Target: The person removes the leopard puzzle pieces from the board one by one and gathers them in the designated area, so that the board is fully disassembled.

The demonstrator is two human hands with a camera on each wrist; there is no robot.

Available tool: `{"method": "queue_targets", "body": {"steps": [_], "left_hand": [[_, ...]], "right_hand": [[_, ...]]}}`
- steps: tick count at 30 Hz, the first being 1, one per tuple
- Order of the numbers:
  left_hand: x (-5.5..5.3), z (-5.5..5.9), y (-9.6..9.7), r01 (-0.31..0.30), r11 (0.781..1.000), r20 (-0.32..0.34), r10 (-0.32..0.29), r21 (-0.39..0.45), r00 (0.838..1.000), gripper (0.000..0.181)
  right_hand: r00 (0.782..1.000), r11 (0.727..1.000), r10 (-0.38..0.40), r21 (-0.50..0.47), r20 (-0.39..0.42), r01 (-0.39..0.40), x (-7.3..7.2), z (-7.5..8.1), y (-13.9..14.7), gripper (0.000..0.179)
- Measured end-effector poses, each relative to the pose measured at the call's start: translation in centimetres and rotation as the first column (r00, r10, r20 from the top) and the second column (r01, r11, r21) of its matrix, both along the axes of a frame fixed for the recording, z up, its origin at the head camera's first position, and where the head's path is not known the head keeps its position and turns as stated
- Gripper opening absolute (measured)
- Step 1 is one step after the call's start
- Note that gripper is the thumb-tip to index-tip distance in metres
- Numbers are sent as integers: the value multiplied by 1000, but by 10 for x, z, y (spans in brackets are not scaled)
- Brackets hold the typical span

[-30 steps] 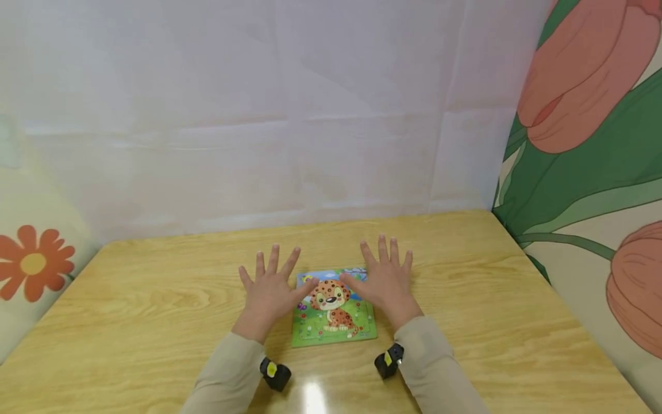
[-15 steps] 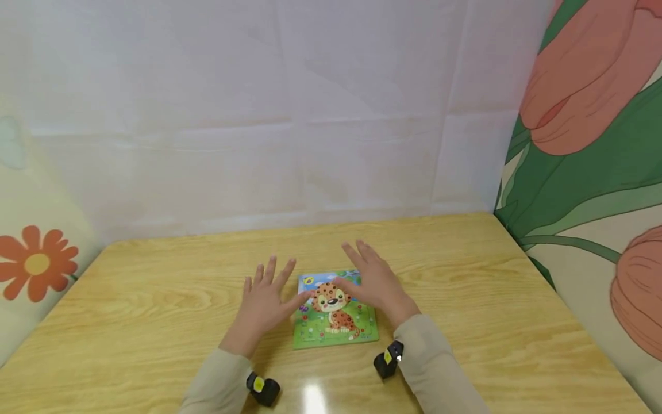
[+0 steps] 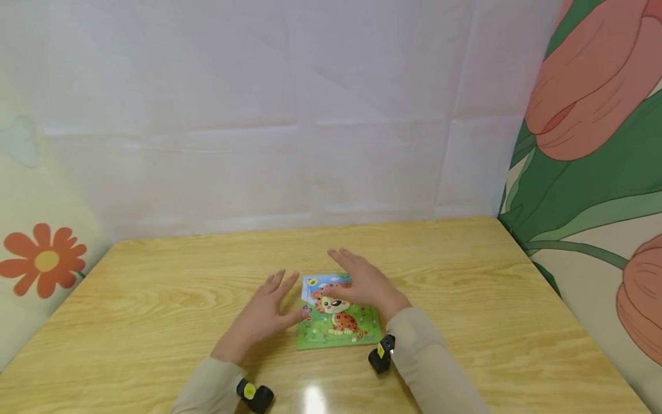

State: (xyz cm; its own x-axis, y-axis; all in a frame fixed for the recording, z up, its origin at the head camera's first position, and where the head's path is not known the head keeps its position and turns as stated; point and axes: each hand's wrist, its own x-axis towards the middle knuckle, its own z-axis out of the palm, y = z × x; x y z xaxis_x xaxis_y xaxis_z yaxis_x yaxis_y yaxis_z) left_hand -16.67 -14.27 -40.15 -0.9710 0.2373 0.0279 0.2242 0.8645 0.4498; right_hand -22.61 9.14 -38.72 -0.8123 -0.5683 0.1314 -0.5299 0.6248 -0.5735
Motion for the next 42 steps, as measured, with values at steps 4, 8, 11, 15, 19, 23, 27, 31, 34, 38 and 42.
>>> {"method": "queue_targets", "body": {"steps": [4, 8, 11, 15, 19, 23, 27, 31, 34, 38, 42], "left_hand": [[1, 0, 0, 19, 1000, 30, -19, 15, 999, 92], [1, -1, -1, 37, 998, 56, -39, 42, 998, 98], [2, -2, 0, 54, 997, 77, -59, 61, 995, 104], [2, -4, 1, 95, 993, 82, -101, 75, 991, 110], [2, -4, 0, 127, 988, 86, -135, 85, 987, 112], [2, -6, -1, 154, 984, 91, -162, 87, 983, 115], [1, -8, 0, 175, 980, 96, -184, 96, 978, 118], [1, -10, 2, 187, 977, 108, -197, 100, 974, 118], [0, -11, 2, 188, 977, 114, -199, 102, 973, 116], [0, -10, 3, 190, 977, 113, -201, 99, 973, 115], [0, -8, 4, 187, 978, 121, -197, 89, 973, 115]], "right_hand": [[999, 999, 37, -13, 18, -37, -2, 1, -5, 81], [997, 998, 58, 20, 42, -59, -5, 2, -11, 85], [995, 997, 72, 28, 75, -75, -7, 2, -14, 87], [989, 996, 86, 18, 124, -89, -8, 1, -17, 89], [982, 995, 99, 6, 162, -101, -9, -1, -20, 90], [975, 994, 111, -21, 190, -109, -10, -2, -22, 91], [972, 994, 112, -28, 205, -109, -13, -4, -26, 91], [973, 994, 108, -13, 202, -108, -16, -8, -30, 89], [975, 994, 106, 0, 194, -108, -18, -9, -32, 88], [975, 995, 96, 0, 201, -98, -19, -10, -34, 84], [974, 997, 81, -7, 212, -81, -20, -11, -37, 78]]}}
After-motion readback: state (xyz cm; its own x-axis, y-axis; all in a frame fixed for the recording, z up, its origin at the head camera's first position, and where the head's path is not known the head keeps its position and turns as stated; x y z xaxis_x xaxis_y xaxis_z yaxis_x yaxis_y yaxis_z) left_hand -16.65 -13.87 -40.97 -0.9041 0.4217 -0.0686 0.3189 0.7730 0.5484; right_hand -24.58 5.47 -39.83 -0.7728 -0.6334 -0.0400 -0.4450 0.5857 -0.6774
